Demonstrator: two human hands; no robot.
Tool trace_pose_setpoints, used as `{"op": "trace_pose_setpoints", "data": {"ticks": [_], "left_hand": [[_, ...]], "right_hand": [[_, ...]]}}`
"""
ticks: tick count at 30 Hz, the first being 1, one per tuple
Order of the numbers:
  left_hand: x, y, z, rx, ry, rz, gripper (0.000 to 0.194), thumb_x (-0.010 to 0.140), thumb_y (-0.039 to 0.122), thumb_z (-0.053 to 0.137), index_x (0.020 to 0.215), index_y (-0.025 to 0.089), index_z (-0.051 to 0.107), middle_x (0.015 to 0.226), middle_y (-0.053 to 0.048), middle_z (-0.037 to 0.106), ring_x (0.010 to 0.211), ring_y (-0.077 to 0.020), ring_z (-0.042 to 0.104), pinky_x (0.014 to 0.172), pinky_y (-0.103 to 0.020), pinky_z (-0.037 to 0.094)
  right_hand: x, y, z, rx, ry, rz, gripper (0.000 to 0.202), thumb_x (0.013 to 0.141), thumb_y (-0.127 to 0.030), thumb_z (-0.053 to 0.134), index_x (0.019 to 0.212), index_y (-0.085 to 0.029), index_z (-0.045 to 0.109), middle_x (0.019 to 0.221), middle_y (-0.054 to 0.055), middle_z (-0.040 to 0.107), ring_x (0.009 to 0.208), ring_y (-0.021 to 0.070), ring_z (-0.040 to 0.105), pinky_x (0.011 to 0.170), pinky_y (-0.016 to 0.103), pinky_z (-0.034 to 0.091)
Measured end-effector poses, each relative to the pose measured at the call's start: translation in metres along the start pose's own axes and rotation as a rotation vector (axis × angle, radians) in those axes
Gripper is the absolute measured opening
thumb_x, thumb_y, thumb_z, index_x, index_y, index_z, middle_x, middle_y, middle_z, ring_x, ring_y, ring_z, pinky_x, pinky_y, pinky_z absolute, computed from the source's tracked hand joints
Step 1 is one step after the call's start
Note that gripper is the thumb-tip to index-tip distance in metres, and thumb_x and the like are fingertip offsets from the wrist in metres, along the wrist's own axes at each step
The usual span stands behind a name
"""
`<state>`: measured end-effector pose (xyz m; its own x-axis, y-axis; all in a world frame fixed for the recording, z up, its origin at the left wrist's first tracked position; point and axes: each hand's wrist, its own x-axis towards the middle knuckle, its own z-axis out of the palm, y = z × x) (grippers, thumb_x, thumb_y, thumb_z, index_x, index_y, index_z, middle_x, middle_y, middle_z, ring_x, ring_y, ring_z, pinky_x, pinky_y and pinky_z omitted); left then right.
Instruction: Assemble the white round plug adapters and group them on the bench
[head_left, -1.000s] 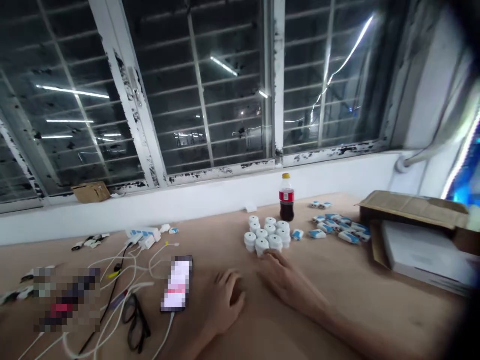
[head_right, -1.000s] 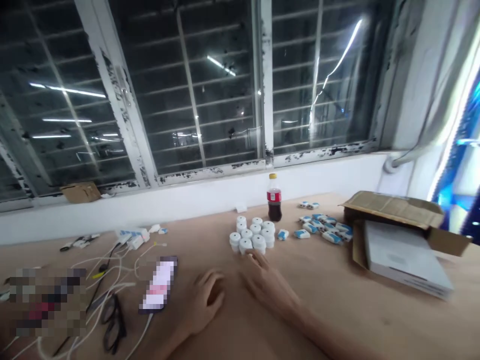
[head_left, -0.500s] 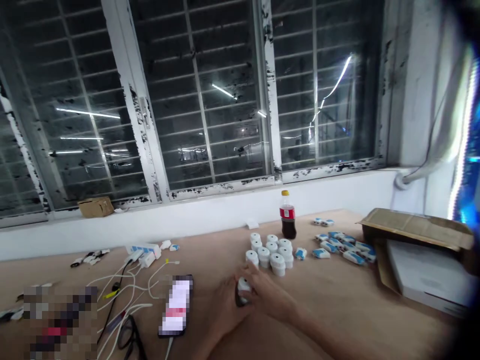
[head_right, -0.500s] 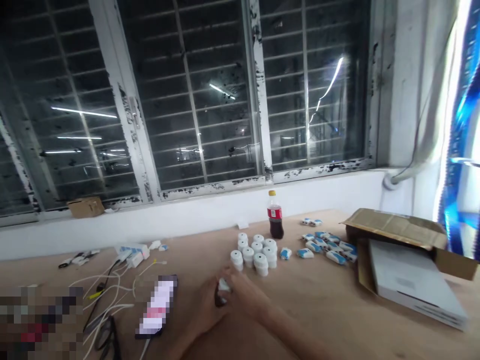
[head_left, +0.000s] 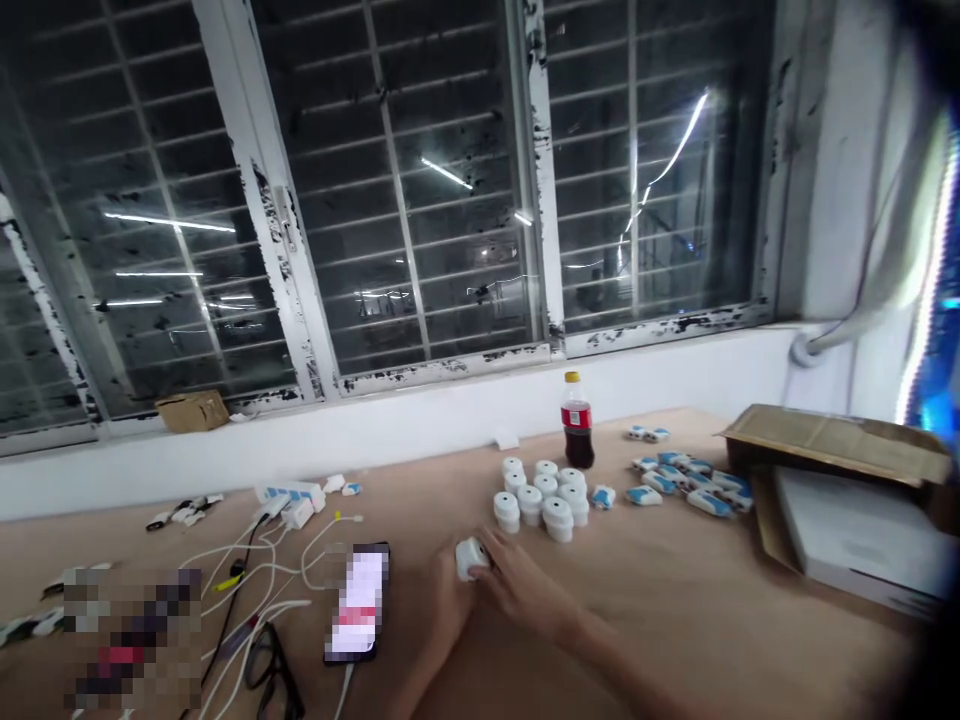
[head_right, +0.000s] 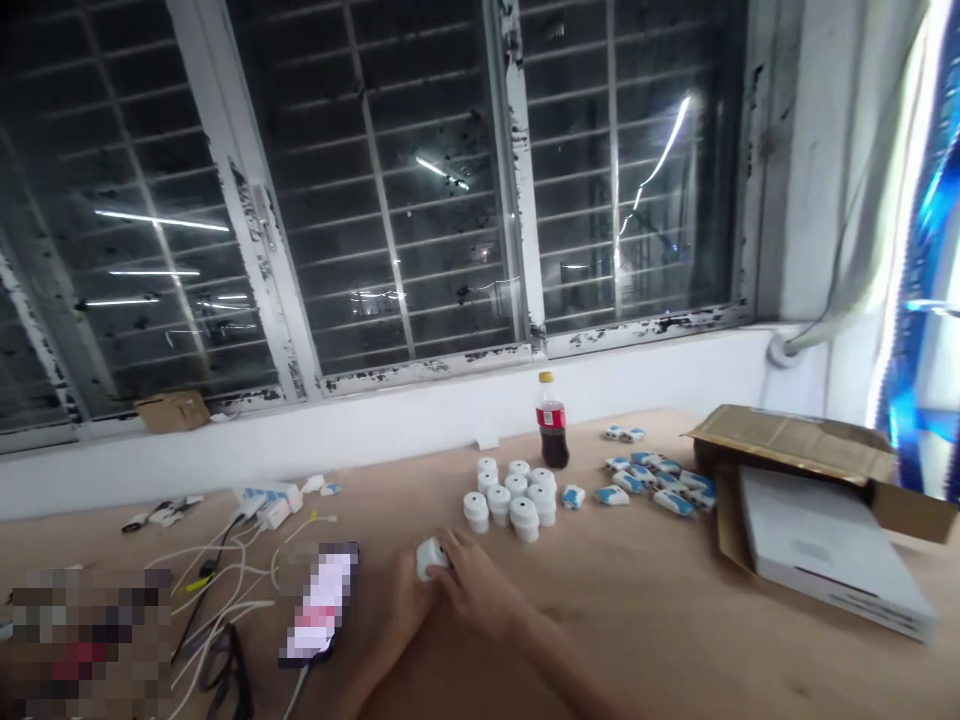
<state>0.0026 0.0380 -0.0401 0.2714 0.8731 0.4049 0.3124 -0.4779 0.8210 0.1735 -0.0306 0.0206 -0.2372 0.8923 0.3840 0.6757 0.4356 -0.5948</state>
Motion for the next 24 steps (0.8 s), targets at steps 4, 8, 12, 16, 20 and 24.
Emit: {"op": "trace_pose_setpoints", "data": {"ticks": [4,8,12,16,20,24], "left_hand": [[0.004,0.008,0.004,-0.148,-0.072,0.039,0.038,0.082,0.052,0.077,0.102,0.02,0.08,0.1,-0.013,0.085,0.091,-0.0323,0.079,0.086,-0.044,0.066],[0.004,0.014,0.005,-0.127,-0.082,0.056,0.035,0.083,0.049,0.074,0.102,0.021,0.08,0.103,-0.014,0.085,0.096,-0.0342,0.078,0.091,-0.048,0.064],[0.0,0.021,-0.001,-0.075,-0.075,0.028,0.035,0.084,0.045,0.074,0.11,0.022,0.079,0.107,-0.014,0.085,0.099,-0.0353,0.078,0.093,-0.049,0.064],[-0.004,0.035,-0.012,0.012,-0.148,0.001,0.026,0.082,0.037,0.078,0.102,0.022,0.081,0.102,-0.012,0.085,0.095,-0.0337,0.078,0.09,-0.046,0.064],[-0.008,0.049,-0.021,0.049,-0.241,-0.038,0.021,0.086,0.037,0.074,0.099,0.022,0.082,0.098,-0.007,0.084,0.093,-0.0307,0.078,0.088,-0.042,0.063],[-0.009,0.055,-0.029,0.104,-0.121,-0.056,0.016,0.081,0.036,0.081,0.093,0.025,0.079,0.092,-0.004,0.083,0.087,-0.0289,0.078,0.085,-0.04,0.061]], "right_hand": [[-0.001,-0.005,-0.023,0.009,-0.142,-0.243,0.038,0.101,-0.022,0.053,0.138,-0.025,0.062,0.136,0.012,0.065,0.129,0.0282,0.061,0.116,0.044,0.05],[-0.002,-0.004,-0.025,-0.035,-0.086,-0.091,0.034,0.099,-0.04,0.066,0.129,-0.025,0.063,0.126,0.012,0.068,0.115,0.0304,0.066,0.106,0.046,0.056],[0.001,-0.003,-0.024,-0.042,-0.117,-0.079,0.021,0.103,-0.034,0.059,0.121,-0.024,0.064,0.119,0.012,0.069,0.107,0.0299,0.069,0.101,0.047,0.058],[0.0,-0.004,-0.039,0.066,-0.183,-0.278,0.042,0.096,-0.012,0.057,0.134,-0.026,0.067,0.133,0.011,0.065,0.122,0.0255,0.066,0.107,0.04,0.056],[-0.003,-0.004,-0.049,0.121,-0.205,-0.304,0.051,0.092,-0.01,0.058,0.138,-0.03,0.069,0.132,0.008,0.066,0.12,0.0228,0.066,0.105,0.037,0.057],[-0.003,-0.002,-0.052,0.079,-0.14,-0.275,0.048,0.091,-0.013,0.063,0.135,-0.031,0.071,0.128,0.008,0.068,0.111,0.023,0.067,0.096,0.034,0.059]]}}
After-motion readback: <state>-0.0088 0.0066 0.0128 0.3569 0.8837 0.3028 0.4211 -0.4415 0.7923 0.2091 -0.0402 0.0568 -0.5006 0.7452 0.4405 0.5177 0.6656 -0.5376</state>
